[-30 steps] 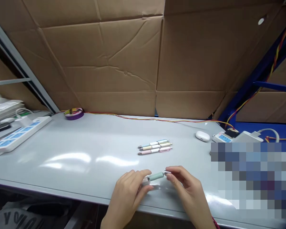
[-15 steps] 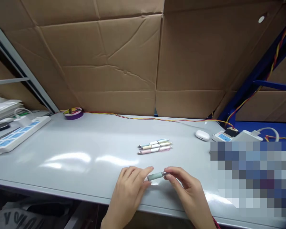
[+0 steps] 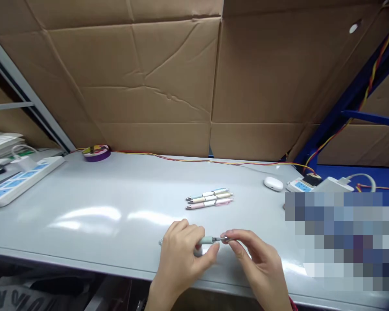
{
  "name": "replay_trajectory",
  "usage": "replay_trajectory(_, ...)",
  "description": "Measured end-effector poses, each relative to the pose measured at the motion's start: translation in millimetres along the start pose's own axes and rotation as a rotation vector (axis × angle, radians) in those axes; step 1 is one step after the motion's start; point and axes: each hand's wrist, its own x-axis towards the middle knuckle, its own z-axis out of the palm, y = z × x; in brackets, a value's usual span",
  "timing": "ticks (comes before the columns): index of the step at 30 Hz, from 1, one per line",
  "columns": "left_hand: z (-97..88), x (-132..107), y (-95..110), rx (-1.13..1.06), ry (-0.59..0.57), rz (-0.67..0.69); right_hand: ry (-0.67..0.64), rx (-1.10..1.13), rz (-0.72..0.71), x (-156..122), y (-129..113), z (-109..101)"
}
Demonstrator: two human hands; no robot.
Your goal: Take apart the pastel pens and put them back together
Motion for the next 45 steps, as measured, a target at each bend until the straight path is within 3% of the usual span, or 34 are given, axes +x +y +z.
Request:
replay_trajectory(4, 1.7, -3.3, -1.9, 0.003, 0.033, -0.022, -0.144, -0.048, -0.062, 1.4, -3.0, 0.3)
replay_trajectory(6, 2.2, -4.5, -2.4, 0.012, 0.05, -0.03, -0.14, -0.035, -0.058, 0.7, -2.8, 1.4)
replay_trajectory(10, 2.0, -6.4, -4.2, 0.028, 0.134, -0.052, 0.113, -0.085, 0.043, -0.9, 8.0, -2.8)
replay_trajectory(13, 1.1, -7.7, -5.2, 0.033, 0.176, -0.07, 0.232, -0.298, 0.106, 2.8, 23.1, -13.9)
replay_trajectory(16, -0.6, -8.3, -5.3, 0.062, 0.106, -0.092, 0.092, -0.492, 0.127, 10.3, 35.7, -24.1)
replay_trajectory(19, -2.9, -7.7, -5.5, 0.024, 0.021, -0.074, -0.016, -0.538, 0.119, 15.9, 40.1, -26.8)
replay_trajectory(28, -5.1, -7.6, -9.4, -0.222, -0.122, -0.01, -0.02, -0.546, 0.137, 16.1, 41.9, -22.2)
replay_trajectory(33, -4.0, -8.9, -9.8, -0.236, -0.116, -0.024, 0.026, -0.542, 0.141, 14.1, 41.3, -24.0)
replay_trajectory(37, -2.5, -8.4, -10.9, -0.244, -0.093, -0.029, 0.128, -0.432, 0.024, 10.2, 27.9, -26.1)
replay_trajectory(42, -2.7, -8.9, -11.3, -0.237, -0.098, -0.02, -0.098, -0.252, -0.095, 7.6, 12.6, -18.8)
replay_trajectory(45, -2.8, -7.5, -10.6, -0.224, -0.093, -0.043, -0.102, -0.256, -0.127, 8.6, 12.2, -15.0)
